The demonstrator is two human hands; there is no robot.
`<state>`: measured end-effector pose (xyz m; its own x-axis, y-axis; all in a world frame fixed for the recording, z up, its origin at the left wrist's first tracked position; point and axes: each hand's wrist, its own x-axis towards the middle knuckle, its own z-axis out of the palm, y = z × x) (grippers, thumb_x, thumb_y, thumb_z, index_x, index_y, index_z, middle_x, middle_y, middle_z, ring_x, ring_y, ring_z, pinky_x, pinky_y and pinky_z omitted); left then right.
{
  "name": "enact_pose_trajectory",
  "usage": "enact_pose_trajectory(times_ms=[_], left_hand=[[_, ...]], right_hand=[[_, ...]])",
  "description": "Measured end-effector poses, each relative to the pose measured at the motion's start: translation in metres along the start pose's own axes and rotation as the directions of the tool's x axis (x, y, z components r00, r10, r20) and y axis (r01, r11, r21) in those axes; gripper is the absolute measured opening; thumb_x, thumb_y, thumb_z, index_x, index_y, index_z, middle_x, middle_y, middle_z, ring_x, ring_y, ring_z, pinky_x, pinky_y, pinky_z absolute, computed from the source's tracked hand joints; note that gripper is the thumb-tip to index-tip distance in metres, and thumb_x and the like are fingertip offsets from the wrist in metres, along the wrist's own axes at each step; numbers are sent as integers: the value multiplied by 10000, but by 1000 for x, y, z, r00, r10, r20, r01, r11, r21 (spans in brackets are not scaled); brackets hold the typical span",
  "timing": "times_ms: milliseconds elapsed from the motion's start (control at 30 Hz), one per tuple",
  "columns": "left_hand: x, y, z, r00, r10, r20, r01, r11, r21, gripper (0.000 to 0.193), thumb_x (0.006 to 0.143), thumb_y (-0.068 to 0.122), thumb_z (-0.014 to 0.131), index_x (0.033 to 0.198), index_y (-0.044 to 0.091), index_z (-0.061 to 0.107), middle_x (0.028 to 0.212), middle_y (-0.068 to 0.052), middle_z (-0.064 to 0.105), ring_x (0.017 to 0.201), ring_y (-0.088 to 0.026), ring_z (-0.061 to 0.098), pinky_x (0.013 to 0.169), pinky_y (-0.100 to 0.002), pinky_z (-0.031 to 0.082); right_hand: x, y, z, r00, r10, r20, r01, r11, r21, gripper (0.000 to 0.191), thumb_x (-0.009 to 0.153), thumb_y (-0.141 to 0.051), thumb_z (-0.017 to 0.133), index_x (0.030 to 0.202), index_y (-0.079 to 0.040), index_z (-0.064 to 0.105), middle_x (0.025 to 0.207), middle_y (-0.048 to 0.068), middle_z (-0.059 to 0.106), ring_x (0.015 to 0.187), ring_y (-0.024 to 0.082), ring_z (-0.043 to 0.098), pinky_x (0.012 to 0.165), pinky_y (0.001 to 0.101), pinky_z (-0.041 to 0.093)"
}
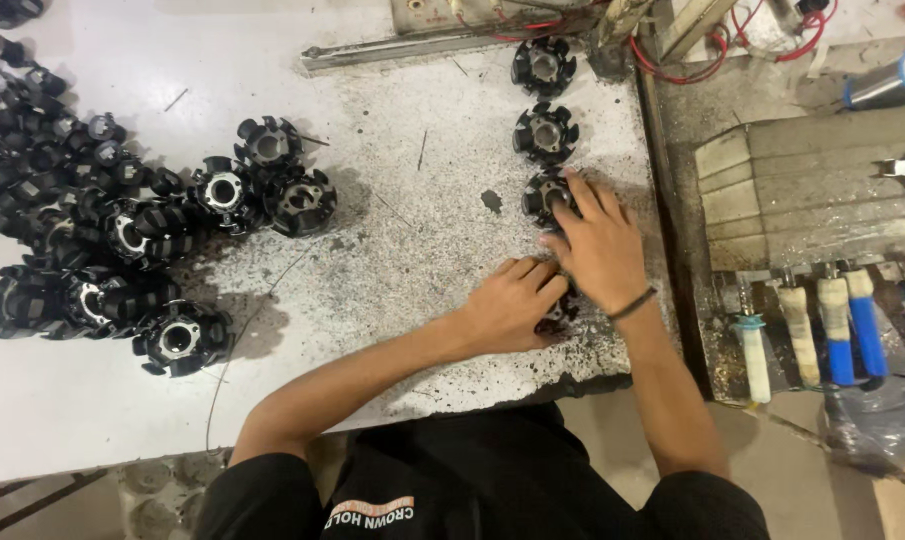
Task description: The person works at a factory bench processing black plastic rotor parts. They use a handheld tool on small black components arranged in a grid, transfer components into plastic trays, arrange larger rotor assemblies on the bench, and use a blue-handled tool on the rotors one at a time.
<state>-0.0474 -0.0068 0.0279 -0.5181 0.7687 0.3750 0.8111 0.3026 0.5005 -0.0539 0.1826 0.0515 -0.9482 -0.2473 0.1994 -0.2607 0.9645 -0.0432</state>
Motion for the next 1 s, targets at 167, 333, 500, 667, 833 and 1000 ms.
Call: enact_pose_trajectory(times_ms=[167, 333, 500, 667, 833, 1000], left_hand=[[24, -56, 7, 954, -266, -136, 254, 962, -104, 402, 923, 279, 740, 1263, 114, 604, 1077, -154, 593, 910, -297, 667, 722, -396, 594], [43, -73, 6, 966, -257, 16, 256, 965, 58, 461, 946, 356, 740, 1368, 268, 574, 1091, -141, 602, 949, -327, 681, 718, -443, 575], [-15, -74, -59, 952, -248, -178, 279, 944, 178, 609, 938, 318, 751, 1463, 111, 519, 1217, -161, 618, 1145, -365, 617, 946, -500, 513], [-121, -106, -125, 730, -524, -439, 680, 484, 551, 582, 766, 361, 887, 1144, -3, 635, 1439, -329, 451, 1360, -477, 434, 1080, -604, 398], [-120, -95, -124, 772, -506, -385, 635, 647, 422, 422, 814, 291, 880, 1077, 15, 698, 1452, -352, 442, 1343, -511, 436, 1032, -611, 426], [-71, -2, -55, 982, -33, 188, 44, 998, -53, 483, 655, 394, 884, 988, 76, 741, 1409, -267, 524, 1247, -461, 577, 1009, -533, 497]], right_hand=[[-66, -30, -34, 995, 82, -57, -71, 981, 179, 462, 807, -397, 797, 1132, -69, 776, 1450, 153, 578, 1296, 350, 551, 977, 482, 513], [-78, -40, -9, 973, 208, -94, -186, 961, 207, 439, 841, -444, 819, 1029, -50, 770, 1345, 145, 630, 1191, 354, 592, 971, 451, 517], [-70, -48, -5, 959, 278, -61, -275, 960, 51, 457, 881, -483, 821, 1046, -58, 797, 1275, 173, 626, 1138, 382, 578, 930, 487, 494], [-73, -51, -12, 979, 154, -134, -144, 987, 77, 421, 921, -458, 778, 1098, -77, 766, 1498, 187, 562, 1349, 372, 547, 1103, 504, 459], [-74, -38, -6, 994, 104, -29, -103, 993, 53, 489, 862, -469, 752, 1152, -76, 769, 1514, 176, 538, 1284, 349, 550, 1017, 529, 441], [-76, -35, -19, 994, 107, 15, -107, 994, 37, 420, 894, -379, 741, 1150, -46, 754, 1508, 121, 558, 1272, 316, 569, 1000, 520, 465]])
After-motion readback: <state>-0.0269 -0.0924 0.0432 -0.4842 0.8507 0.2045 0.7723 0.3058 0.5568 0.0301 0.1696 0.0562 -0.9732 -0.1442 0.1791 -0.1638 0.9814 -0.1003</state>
